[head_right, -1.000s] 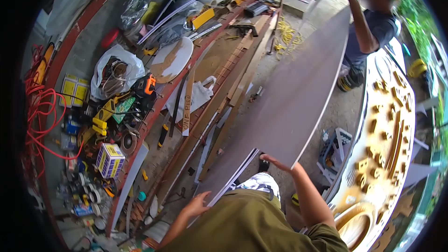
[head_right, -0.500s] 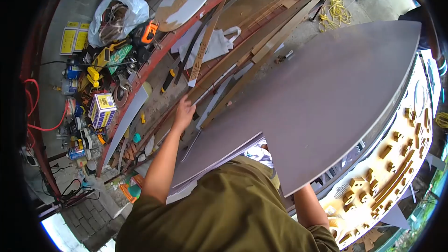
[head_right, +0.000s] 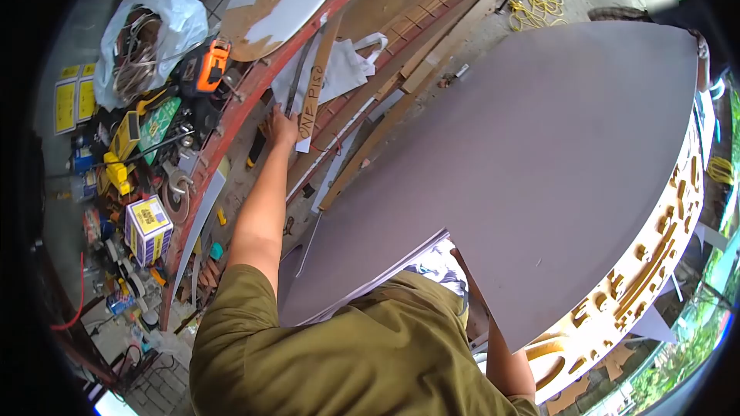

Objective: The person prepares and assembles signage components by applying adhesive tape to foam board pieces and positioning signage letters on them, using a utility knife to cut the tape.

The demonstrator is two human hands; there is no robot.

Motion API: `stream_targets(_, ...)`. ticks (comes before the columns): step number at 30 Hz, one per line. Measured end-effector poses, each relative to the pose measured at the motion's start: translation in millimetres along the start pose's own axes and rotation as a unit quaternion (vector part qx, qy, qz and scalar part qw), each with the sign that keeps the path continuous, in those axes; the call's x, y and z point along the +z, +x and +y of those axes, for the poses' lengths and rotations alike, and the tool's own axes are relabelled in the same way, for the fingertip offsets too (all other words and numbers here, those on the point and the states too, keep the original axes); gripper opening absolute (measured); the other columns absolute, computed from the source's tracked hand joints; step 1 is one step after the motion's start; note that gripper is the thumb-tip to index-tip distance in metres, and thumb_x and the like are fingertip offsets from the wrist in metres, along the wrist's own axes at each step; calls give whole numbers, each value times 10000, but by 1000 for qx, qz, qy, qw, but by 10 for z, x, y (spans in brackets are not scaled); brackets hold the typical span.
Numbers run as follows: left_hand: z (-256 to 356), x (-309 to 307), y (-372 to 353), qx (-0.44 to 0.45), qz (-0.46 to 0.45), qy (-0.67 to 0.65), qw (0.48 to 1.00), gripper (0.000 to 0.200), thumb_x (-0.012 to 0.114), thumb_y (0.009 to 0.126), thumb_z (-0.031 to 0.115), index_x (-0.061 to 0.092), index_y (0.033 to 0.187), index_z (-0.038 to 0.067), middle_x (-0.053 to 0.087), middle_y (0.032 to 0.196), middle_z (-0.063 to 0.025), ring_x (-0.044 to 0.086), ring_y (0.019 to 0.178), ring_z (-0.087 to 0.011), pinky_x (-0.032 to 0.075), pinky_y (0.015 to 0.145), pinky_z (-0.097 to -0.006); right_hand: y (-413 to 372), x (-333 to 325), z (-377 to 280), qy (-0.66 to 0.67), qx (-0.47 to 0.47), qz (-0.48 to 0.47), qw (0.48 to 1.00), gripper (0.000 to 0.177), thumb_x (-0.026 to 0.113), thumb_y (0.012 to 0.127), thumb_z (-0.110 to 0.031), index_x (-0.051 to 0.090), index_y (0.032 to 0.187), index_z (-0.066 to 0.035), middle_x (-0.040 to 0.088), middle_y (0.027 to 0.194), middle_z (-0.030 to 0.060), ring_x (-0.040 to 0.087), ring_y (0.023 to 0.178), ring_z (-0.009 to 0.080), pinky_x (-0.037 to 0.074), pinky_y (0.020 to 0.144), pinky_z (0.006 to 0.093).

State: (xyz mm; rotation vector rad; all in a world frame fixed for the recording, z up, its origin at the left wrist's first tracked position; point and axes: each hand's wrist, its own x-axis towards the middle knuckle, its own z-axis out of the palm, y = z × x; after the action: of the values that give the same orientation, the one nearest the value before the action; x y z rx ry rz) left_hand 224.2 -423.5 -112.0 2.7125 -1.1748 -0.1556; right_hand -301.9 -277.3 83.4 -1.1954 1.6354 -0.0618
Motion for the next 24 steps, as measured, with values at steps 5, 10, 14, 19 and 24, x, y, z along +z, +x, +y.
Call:
stream_targets(5,-85,165,100,49,-19,-30,998,305,718,884,302,627,1048,62,652,1098,-181,612,1094,-358,481,939,-484,-202,4,-197,-24,17,-5,1000,461,679,984,-286,574,1327,3,646,1272,213,638,1124,338,482,1021,416)
stream_targets(10,165,-451,-107,94,-29,-242,965,274,669,929,214,608,1044,-28,656,931,-190,651,896,-370,506,817,-447,-458,48,-214,-37,-81,-51,995,606,678,973,-300,455,1466,-29,602,1354,226,598,1232,360,466,1069,420)
stream_targets(14,17,-688,-230,149,38,-297,943,318,677,978,222,578,1142,-32,633,830,-140,622,769,-277,494,732,-404,-521,-38,-558,-239,-130,-173,947,592,673,950,-282,481,1445,-21,619,1237,239,593,1158,408,469,1038,477)
stream_targets(19,-503,-797,57,124,19,-201,972,399,675,982,257,581,1220,-50,677,1037,-193,663,957,-316,503,868,-408,-432,64,-669,-231,-201,-191,933,570,650,961,-319,505,1427,-24,638,1220,237,606,1149,399,488,1013,486)
stream_targets(24,-630,-744,171,43,1,-92,995,558,714,930,317,528,1337,-16,625,1232,-231,593,1142,-396,452,990,-479,-427,89,-646,-203,-188,-196,941,555,640,972,-312,504,1433,-35,638,1230,247,601,1169,404,484,1025,486)
